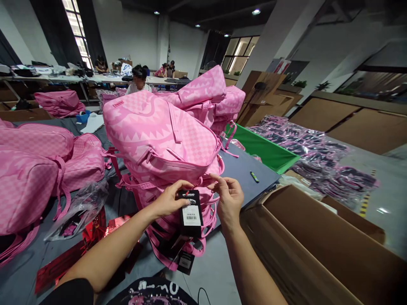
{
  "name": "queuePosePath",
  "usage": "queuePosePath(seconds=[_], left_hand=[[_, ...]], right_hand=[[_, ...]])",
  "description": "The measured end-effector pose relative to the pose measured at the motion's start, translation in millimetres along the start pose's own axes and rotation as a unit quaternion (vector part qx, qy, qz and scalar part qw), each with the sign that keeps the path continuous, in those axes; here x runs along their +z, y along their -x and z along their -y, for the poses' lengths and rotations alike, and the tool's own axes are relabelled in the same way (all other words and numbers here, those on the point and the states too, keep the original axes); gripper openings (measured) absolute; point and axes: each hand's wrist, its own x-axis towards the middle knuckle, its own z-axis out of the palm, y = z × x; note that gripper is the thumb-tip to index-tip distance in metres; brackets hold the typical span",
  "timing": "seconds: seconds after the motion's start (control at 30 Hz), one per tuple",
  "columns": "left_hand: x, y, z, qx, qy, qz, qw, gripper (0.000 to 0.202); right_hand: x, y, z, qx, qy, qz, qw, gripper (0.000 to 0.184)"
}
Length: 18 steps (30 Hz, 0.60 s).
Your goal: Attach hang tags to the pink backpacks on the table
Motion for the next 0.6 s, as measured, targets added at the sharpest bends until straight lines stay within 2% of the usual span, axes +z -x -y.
queuePosePath(seconds=[0.07,0.13,0.27,0.37,0.4,0.43,0.5,0.6], left_hand=[[5.0,1.2,6.3,0.022,-0.024,-0.086,0.996,0.019],[8.6,-0.2,10.6,0.063,-0.069,-0.126,0.988,0.012],[10.9,-3.2,9.6,0.189,-0.202,-0.165,0.947,0.015],[12.9,-3.3,2.5,0.229,-0.338,-0.154,0.9,0.015],[14.4,-3.5,0.0,0.231,-0.36,-0.144,0.892,0.015],[16.2,-4.1,-1.9,0.228,-0.366,-0.134,0.892,0.015],[20.6,-7.3,-3.9,0.206,-0.327,-0.123,0.914,0.013],[26.5,-16.3,-2.3,0.118,-0.148,-0.129,0.973,0.012]], right_hand=[[6.2,1.6,1.6,-0.028,-0.011,0.025,0.999,0.02],[8.8,1.1,-0.5,-0.058,-0.002,0.058,0.997,0.017],[1.9,-6.3,-12.4,-0.144,0.104,0.152,0.972,0.008],[-7.1,-12.2,-17.1,-0.214,0.2,0.242,0.925,0.015],[-9.4,-13.2,-16.8,-0.223,0.221,0.266,0.912,0.019],[-11.3,-13.7,-15.6,-0.224,0.233,0.284,0.903,0.023],[-13.7,-13.6,-11.4,-0.207,0.229,0.298,0.903,0.027],[-15.8,-15.0,-3.1,-0.113,0.181,0.296,0.931,0.022]])
